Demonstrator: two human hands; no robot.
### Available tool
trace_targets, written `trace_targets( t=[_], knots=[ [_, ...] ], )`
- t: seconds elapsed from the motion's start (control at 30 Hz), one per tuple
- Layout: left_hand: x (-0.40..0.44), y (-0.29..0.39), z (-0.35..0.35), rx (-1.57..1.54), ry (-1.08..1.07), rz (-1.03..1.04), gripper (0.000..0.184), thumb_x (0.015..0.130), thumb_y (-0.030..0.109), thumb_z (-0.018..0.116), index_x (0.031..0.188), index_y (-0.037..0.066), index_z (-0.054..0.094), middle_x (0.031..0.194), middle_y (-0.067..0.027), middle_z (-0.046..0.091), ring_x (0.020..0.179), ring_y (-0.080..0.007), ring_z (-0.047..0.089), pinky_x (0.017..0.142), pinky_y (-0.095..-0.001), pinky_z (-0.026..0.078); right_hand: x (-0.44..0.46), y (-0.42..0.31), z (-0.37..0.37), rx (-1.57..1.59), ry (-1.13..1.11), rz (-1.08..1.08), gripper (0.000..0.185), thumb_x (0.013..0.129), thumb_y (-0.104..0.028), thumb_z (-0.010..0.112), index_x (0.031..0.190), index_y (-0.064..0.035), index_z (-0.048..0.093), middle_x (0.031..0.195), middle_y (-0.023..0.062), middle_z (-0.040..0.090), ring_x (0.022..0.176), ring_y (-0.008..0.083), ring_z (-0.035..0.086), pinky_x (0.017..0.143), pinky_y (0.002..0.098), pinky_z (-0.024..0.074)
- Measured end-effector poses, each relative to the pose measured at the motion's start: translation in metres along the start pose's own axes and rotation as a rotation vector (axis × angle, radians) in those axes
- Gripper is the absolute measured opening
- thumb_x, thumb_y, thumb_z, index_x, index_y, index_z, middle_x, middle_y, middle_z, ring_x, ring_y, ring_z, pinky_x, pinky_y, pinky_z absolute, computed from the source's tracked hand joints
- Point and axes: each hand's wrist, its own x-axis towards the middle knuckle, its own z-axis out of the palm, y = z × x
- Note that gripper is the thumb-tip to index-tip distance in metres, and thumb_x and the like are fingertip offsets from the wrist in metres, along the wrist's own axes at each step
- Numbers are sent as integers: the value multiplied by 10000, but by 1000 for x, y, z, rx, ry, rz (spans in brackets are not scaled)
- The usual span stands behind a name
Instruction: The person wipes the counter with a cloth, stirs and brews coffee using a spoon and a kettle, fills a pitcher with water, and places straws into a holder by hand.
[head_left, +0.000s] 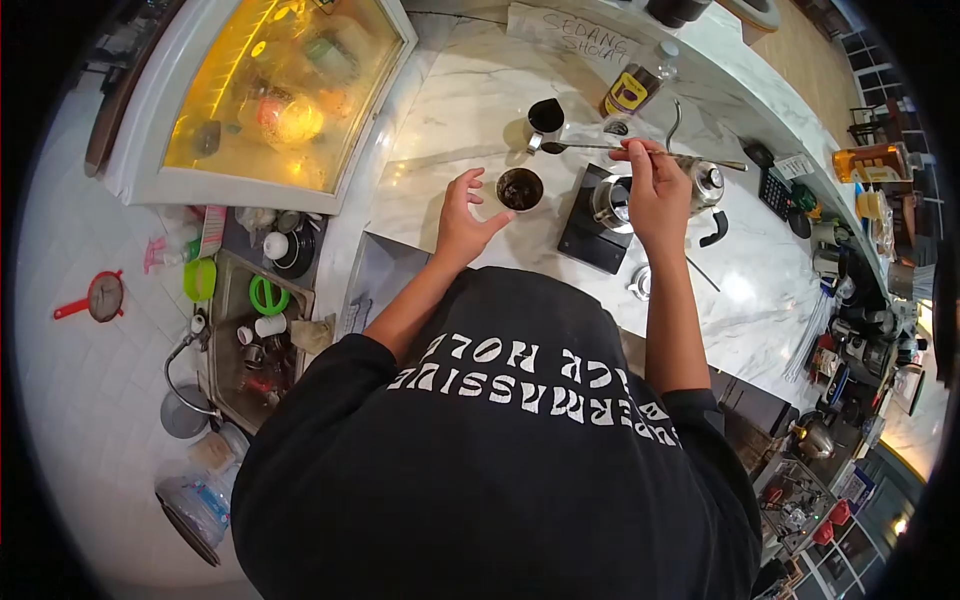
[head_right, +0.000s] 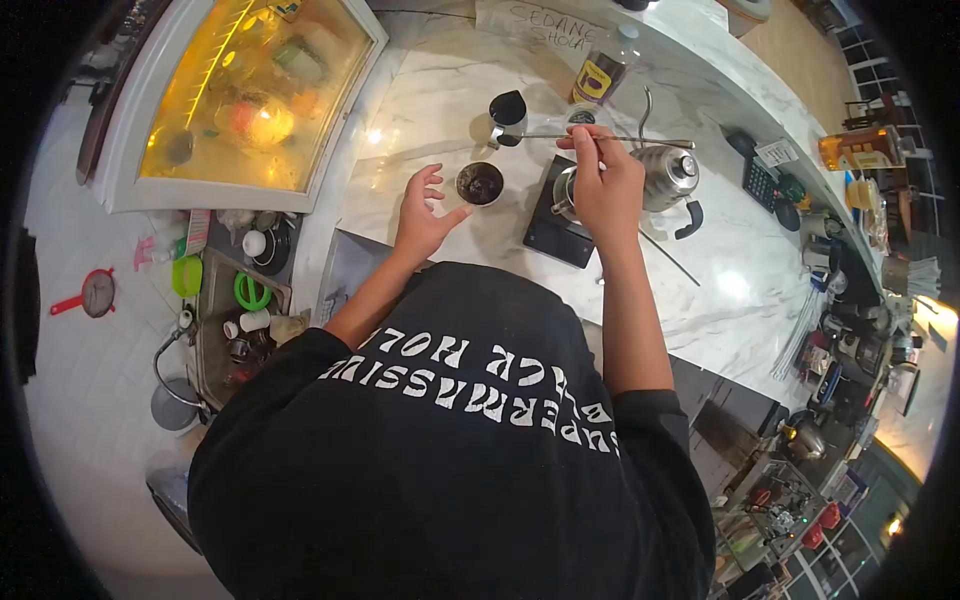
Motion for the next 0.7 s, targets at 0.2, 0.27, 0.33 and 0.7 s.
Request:
trace_targets(
  t=[0.2, 0.27, 0.33, 0.7],
  knots=[
    [20, -19, -14, -5, -194, 34, 1075, 665, 293, 1007, 1555, 121, 429, 1390, -156, 546, 1151, -270, 595, 970, -437, 515, 51, 11, 22, -152, 25, -69, 288, 1073, -256, 604, 1118, -13, 752, 932, 94, 814, 843, 227, 768, 778, 328, 559],
    [26, -25, -14, -7, -248, 39, 1116, 652, 296, 1018, 1575, 132, 411, 1414, -151, 550, 1186, -268, 590, 992, -449, 506, 72, 17, 27, -253, -21, -139, 294, 1066, -266, 605, 1118, -16, 751, 929, 109, 808, 861, 286, 774, 778, 363, 569],
    [33, -23, -16, -14, -280, 36, 1124, 635, 280, 1025, 1571, 127, 422, 1410, -158, 559, 1199, -276, 589, 1025, -456, 503, 88, 14, 36, -288, -57, -171, 285, 1049, -255, 616, 1093, -9, 752, 910, 135, 792, 852, 353, 756, 769, 411, 570],
    [55, -33, -17, -65, -451, 26, 1068, 629, 304, 1028, 1531, 99, 495, 1371, -163, 591, 1218, -296, 588, 1063, -435, 491, 173, 69, 81, -309, -443, 77, 354, 1055, -272, 598, 1030, 58, 722, 854, 126, 782, 805, 194, 742, 780, 335, 565]
  ],
)
